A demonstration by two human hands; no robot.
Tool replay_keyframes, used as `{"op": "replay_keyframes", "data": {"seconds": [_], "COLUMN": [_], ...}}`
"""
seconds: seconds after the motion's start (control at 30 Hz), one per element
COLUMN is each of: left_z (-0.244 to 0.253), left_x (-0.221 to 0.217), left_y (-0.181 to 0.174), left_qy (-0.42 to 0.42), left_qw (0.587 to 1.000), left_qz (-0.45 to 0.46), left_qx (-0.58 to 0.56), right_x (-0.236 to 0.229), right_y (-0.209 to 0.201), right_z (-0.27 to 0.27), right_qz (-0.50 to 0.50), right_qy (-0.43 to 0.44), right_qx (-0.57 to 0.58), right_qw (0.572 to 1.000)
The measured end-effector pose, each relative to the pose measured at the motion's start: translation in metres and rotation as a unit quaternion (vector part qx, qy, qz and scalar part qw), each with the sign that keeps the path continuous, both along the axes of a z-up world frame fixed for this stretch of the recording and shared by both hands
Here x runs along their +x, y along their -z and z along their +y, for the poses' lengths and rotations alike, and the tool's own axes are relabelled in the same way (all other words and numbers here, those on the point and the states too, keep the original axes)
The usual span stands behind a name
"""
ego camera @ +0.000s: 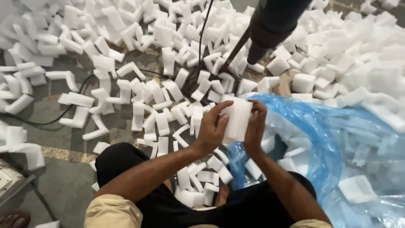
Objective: The person sits on the floor and repeatedly picks up white foam pieces, places them under a vertical cutting tool, and cuts them into smaller shapes. The cut pieces are then placed into a blue plastic bag. Another person is briefly visible nearby.
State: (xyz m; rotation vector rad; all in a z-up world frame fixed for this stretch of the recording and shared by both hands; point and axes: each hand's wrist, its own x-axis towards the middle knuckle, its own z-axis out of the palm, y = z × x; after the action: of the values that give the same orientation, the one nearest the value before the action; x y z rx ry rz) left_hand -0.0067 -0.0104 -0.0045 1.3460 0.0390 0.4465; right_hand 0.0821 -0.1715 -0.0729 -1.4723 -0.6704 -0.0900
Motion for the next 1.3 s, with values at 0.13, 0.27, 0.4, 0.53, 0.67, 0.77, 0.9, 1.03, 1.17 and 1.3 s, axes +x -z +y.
{"op": "replay_keyframes", "data": {"seconds": [0.13, 0.27, 0.4, 0.53, 0.67, 0.77, 0.9, 1.03, 1.17, 1.3], "left_z": [0.021, 0.029, 0.033, 0.035, 0.045, 0.05, 0.048, 0.037, 0.038, 0.044], "left_x": [0.006, 0.019, 0.047, 0.082, 0.122, 0.138, 0.122, 0.073, 0.047, 0.033], "left_y": [-0.007, -0.01, -0.009, -0.005, -0.012, -0.027, -0.04, -0.039, -0.019, -0.01], "left_qy": [-0.087, -0.064, 0.004, -0.011, -0.028, -0.045, -0.053, -0.079, -0.051, 0.008], "left_qw": [0.98, 0.987, 0.998, 0.999, 0.996, 0.995, 0.995, 0.974, 0.96, 0.979], "left_qz": [-0.072, -0.033, 0.054, -0.042, -0.072, -0.083, -0.018, 0.006, -0.014, -0.087], "left_qx": [0.166, 0.146, 0.01, 0.016, 0.037, 0.044, 0.085, 0.213, 0.276, 0.187], "right_x": [-0.018, -0.016, -0.003, 0.024, 0.075, 0.096, 0.08, 0.043, 0.011, 0.018], "right_y": [0.001, -0.019, -0.048, -0.043, -0.027, -0.04, -0.048, -0.048, -0.056, -0.077], "right_z": [0.018, 0.025, 0.028, 0.029, 0.031, 0.042, 0.041, 0.048, 0.026, 0.016], "right_qz": [0.078, 0.148, 0.251, 0.247, 0.317, 0.326, 0.05, 0.057, 0.023, -0.274], "right_qy": [-0.117, -0.179, -0.205, -0.197, -0.112, -0.131, -0.043, -0.131, -0.169, -0.098], "right_qx": [0.03, 0.057, 0.151, 0.178, 0.177, 0.164, -0.089, -0.01, -0.114, -0.23], "right_qw": [0.99, 0.971, 0.934, 0.932, 0.925, 0.922, 0.994, 0.99, 0.979, 0.929]}}
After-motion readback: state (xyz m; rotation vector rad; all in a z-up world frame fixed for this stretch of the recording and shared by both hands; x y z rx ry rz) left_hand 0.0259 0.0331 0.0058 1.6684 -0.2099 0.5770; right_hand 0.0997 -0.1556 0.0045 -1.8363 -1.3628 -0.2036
